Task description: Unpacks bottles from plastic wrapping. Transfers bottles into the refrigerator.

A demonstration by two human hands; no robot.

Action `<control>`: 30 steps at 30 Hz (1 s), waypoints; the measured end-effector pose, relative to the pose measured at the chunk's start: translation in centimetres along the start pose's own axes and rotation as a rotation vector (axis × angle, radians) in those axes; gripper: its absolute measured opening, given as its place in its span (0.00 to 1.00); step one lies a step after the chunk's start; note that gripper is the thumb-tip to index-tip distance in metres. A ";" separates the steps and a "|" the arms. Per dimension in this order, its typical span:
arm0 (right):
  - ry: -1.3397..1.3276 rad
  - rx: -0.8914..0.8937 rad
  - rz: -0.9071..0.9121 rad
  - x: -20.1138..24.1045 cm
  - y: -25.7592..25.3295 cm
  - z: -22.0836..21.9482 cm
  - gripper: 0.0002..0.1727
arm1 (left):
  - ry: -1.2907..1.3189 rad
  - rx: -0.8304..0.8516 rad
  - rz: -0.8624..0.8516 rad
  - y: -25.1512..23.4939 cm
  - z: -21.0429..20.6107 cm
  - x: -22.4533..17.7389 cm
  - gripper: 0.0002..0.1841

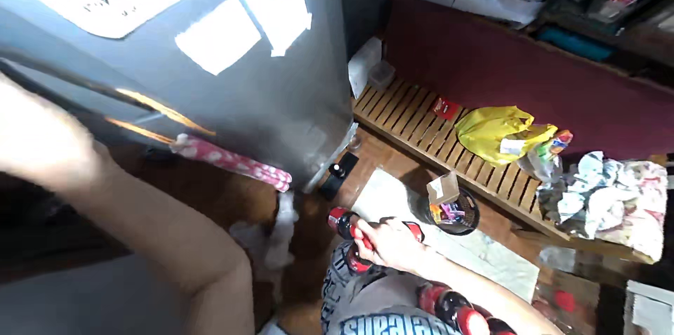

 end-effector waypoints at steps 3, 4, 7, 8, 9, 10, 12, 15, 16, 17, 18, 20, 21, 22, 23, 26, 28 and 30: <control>0.009 0.007 -0.045 0.0 -0.3 0.2 0.23 | 0.257 -0.130 -0.030 -0.1 0.0 -1.2 0.15; 0.000 0.024 -0.069 -0.1 -0.3 0.3 0.25 | 0.279 -0.137 -0.033 0.2 0.1 -1.5 0.16; -0.017 0.080 -0.137 -0.5 -0.1 0.6 0.26 | 0.233 -0.138 0.016 2.2 0.3 -2.2 0.27; -0.024 0.094 -0.156 -0.7 0.0 0.8 0.26 | 0.213 -0.138 0.017 2.9 0.4 -2.8 0.32; -0.030 0.117 -0.175 -0.8 0.2 0.9 0.27 | 0.182 -0.136 -0.002 3.7 0.5 -3.8 0.35; -0.029 0.136 -0.190 -0.9 0.4 0.9 0.27 | 0.152 -0.136 -0.028 4.6 0.7 -4.8 0.36; -0.014 0.149 -0.195 -1.0 0.7 1.2 0.27 | 0.091 -0.087 -0.052 7.2 1.0 -7.2 0.41; 0.017 0.130 -0.170 -1.3 1.3 1.9 0.27 | 0.112 -0.088 -0.187 12.0 1.5 -11.8 0.42; 0.025 0.112 -0.159 -1.5 1.4 2.2 0.26 | 0.128 -0.087 -0.279 13.8 1.4 -13.5 0.40; 0.030 0.104 -0.161 -1.8 1.7 2.5 0.26 | 0.140 -0.069 -0.380 15.6 1.0 -15.1 0.37; 0.036 0.089 -0.160 -2.0 1.9 2.8 0.26 | 0.145 -0.047 -0.485 17.3 0.4 -16.7 0.36; 0.041 0.064 -0.164 -2.3 2.3 3.3 0.26 | 0.160 -0.013 -0.740 20.9 -0.8 -20.1 0.29; 0.042 0.058 -0.163 -2.4 2.5 3.4 0.26 | 0.130 0.020 -0.864 22.6 -1.5 -21.9 0.25; 0.050 0.049 -0.156 -2.4 2.6 3.6 0.25 | 0.080 0.067 -0.944 24.1 -2.3 -23.6 0.22; 0.062 0.033 -0.141 -2.3 2.9 3.8 0.24 | 0.030 0.114 -1.006 25.5 -3.1 -25.3 0.21; 0.084 0.010 -0.167 -2.7 4.2 4.1 0.24 | -0.074 0.298 -1.166 29.0 -6.2 -29.2 0.22; 0.083 -0.004 -0.263 -3.8 5.3 4.7 0.26 | -0.114 0.416 -1.287 30.5 -8.1 -31.8 0.22; 0.086 -0.025 -0.383 -5.3 6.6 5.2 0.28 | -0.147 0.559 -1.399 32.0 -10.0 -34.1 0.22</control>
Point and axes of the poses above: each hand's wrist, its own y-axis away from the middle knuckle, its own z-axis out of the back of the hand, x = y × z, the point moved 9 cm from there along -y, towards the middle knuckle, and after that the axes turned 10 degrees about -y, right-handed, at the moved point
